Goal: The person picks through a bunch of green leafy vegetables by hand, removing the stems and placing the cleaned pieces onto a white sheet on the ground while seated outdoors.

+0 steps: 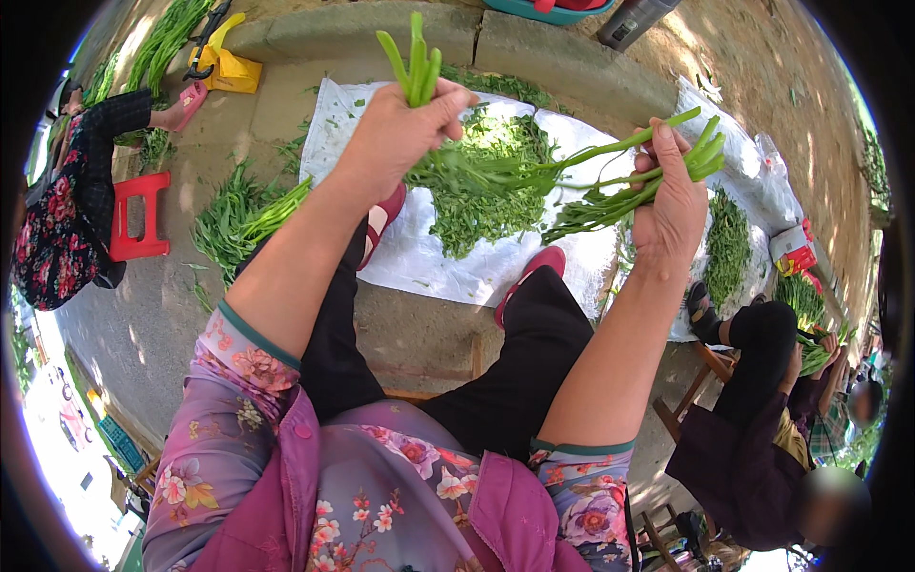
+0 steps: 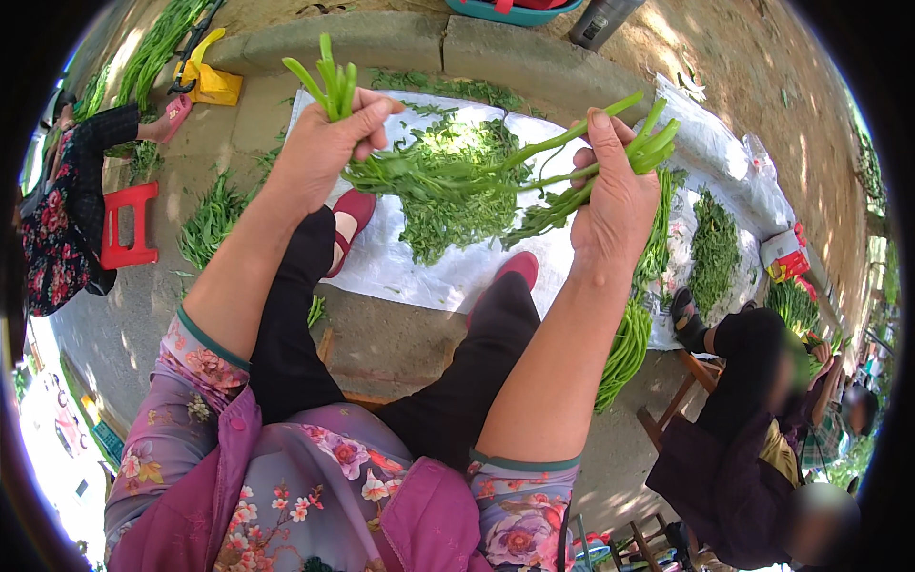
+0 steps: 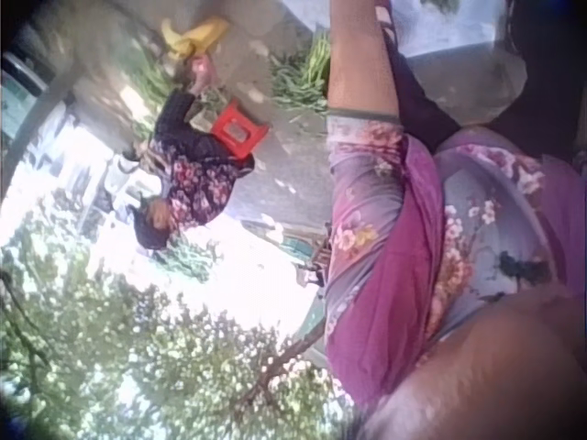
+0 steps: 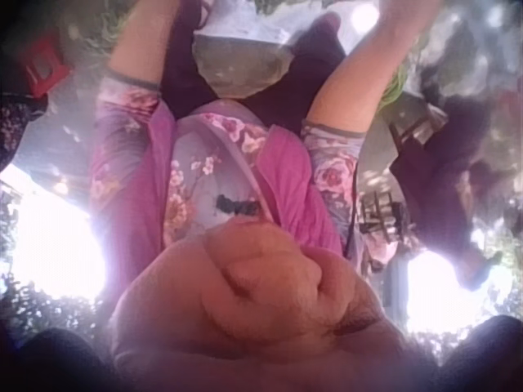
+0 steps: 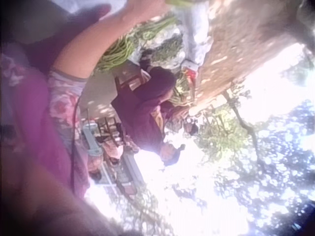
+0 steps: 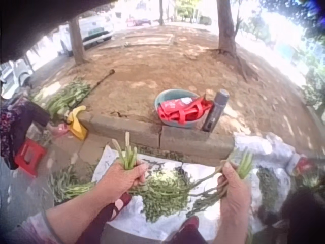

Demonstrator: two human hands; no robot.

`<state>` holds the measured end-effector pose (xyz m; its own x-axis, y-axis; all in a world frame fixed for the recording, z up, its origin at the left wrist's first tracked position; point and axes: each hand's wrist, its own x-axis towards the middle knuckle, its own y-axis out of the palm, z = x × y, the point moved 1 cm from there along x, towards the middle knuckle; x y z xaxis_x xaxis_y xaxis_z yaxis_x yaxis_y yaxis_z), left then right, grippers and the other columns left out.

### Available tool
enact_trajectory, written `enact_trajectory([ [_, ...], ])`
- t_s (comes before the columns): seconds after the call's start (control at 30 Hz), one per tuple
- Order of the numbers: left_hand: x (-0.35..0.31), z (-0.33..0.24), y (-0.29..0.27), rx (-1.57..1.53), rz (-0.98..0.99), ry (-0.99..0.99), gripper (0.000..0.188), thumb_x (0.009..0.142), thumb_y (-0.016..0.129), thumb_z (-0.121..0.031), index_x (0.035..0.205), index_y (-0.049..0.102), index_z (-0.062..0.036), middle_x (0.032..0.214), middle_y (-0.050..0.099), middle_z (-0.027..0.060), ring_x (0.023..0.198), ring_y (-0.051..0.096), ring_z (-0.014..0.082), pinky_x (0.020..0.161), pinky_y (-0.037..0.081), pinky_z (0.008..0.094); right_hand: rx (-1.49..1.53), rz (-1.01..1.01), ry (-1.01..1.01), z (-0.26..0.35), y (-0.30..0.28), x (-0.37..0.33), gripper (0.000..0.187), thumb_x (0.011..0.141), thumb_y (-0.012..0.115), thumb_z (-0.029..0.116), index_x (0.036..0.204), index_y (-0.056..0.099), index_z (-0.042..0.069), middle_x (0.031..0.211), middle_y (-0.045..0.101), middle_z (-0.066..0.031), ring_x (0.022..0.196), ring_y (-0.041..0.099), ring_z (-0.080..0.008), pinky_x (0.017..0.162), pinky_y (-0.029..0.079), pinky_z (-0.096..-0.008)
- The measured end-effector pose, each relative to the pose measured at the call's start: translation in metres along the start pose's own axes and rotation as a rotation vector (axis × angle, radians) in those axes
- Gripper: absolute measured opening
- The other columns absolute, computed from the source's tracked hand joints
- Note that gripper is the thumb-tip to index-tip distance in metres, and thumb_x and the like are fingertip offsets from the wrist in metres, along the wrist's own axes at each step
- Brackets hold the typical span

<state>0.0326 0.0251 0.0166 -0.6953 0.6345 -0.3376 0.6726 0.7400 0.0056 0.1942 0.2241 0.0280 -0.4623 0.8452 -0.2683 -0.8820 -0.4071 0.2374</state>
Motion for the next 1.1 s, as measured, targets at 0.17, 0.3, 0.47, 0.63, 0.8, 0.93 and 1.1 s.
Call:
enact_trajectory([
  [0.17,0.002,-0.006,-0.019,0.13,-0.098,0.051,0.022,0.085,0.065,-0.023,0.088,0.064,-0.0014,0.063,0.05,-0.0036,0.056,0.041,0.0041,0.052,0.033,0.0194,-0.168,-0.029,-0.058,0.006,0.001,-0.006,0.025,0.081,0.07,0.019,0.095,0.062,0.0,0.075,0.06,-0.002,0.054,0.049,-0.0059,0.047,0.034,-0.0188],
  [0.3,0.002,-0.001,-0.017,0.149,-0.091,0.04,0.019,0.083,0.067,-0.022,0.086,0.065,-0.0031,0.064,0.051,-0.0036,0.058,0.044,0.0043,0.053,0.035,0.0193,-0.185,0.027,-0.035,0.001,0.004,-0.006,0.026,0.08,0.071,0.019,0.095,0.063,0.0,0.075,0.063,-0.0034,0.056,0.049,-0.0054,0.047,0.033,-0.0194],
  [0.47,-0.007,-0.003,-0.001,0.114,0.03,-0.007,0.019,0.083,0.067,-0.021,0.088,0.066,-0.0026,0.068,0.054,-0.0021,0.062,0.049,0.0054,0.057,0.039,0.0207,-0.172,0.191,0.026,0.0,0.019,-0.013,0.024,0.083,0.065,0.02,0.097,0.064,0.0,0.082,0.067,-0.0073,0.055,0.046,-0.0039,0.046,0.032,-0.0179],
  [0.63,-0.009,0.009,0.011,0.102,0.102,0.005,0.023,0.083,0.066,-0.021,0.095,0.067,-0.0013,0.079,0.062,0.0009,0.073,0.054,0.0077,0.068,0.043,0.0236,-0.158,0.325,0.091,-0.005,0.038,-0.021,0.024,0.084,0.063,0.018,0.099,0.064,-0.002,0.083,0.068,-0.0094,0.055,0.044,-0.003,0.047,0.032,-0.0165],
  [0.8,-0.018,0.002,0.026,0.043,0.221,-0.029,0.027,0.083,0.067,-0.022,0.101,0.067,-0.0019,0.088,0.064,0.0018,0.081,0.055,0.0069,0.073,0.044,0.0236,-0.056,0.414,0.172,-0.011,0.047,-0.024,0.027,0.086,0.06,0.016,0.104,0.06,-0.005,0.088,0.066,-0.0121,0.055,0.043,-0.0049,0.047,0.034,-0.0176],
  [0.93,-0.023,-0.002,0.029,0.102,0.272,-0.086,0.027,0.084,0.067,-0.024,0.099,0.065,-0.0023,0.084,0.061,-0.0008,0.078,0.053,0.0068,0.07,0.043,0.0239,-0.061,0.433,0.184,-0.011,0.051,-0.028,0.025,0.085,0.061,0.018,0.101,0.064,-0.002,0.083,0.067,-0.0076,0.055,0.043,-0.0033,0.049,0.032,-0.0181],
  [1.1,-0.023,-0.001,0.03,0.086,0.209,-0.042,0.02,0.079,0.07,-0.017,0.091,0.066,-0.001,0.078,0.062,0.0023,0.072,0.054,0.0089,0.067,0.045,0.0271,-0.122,0.491,0.155,-0.012,0.054,-0.032,0.027,0.084,0.064,0.022,0.101,0.065,0.001,0.08,0.066,-0.0032,0.057,0.044,-0.0028,0.05,0.032,-0.0178],
])
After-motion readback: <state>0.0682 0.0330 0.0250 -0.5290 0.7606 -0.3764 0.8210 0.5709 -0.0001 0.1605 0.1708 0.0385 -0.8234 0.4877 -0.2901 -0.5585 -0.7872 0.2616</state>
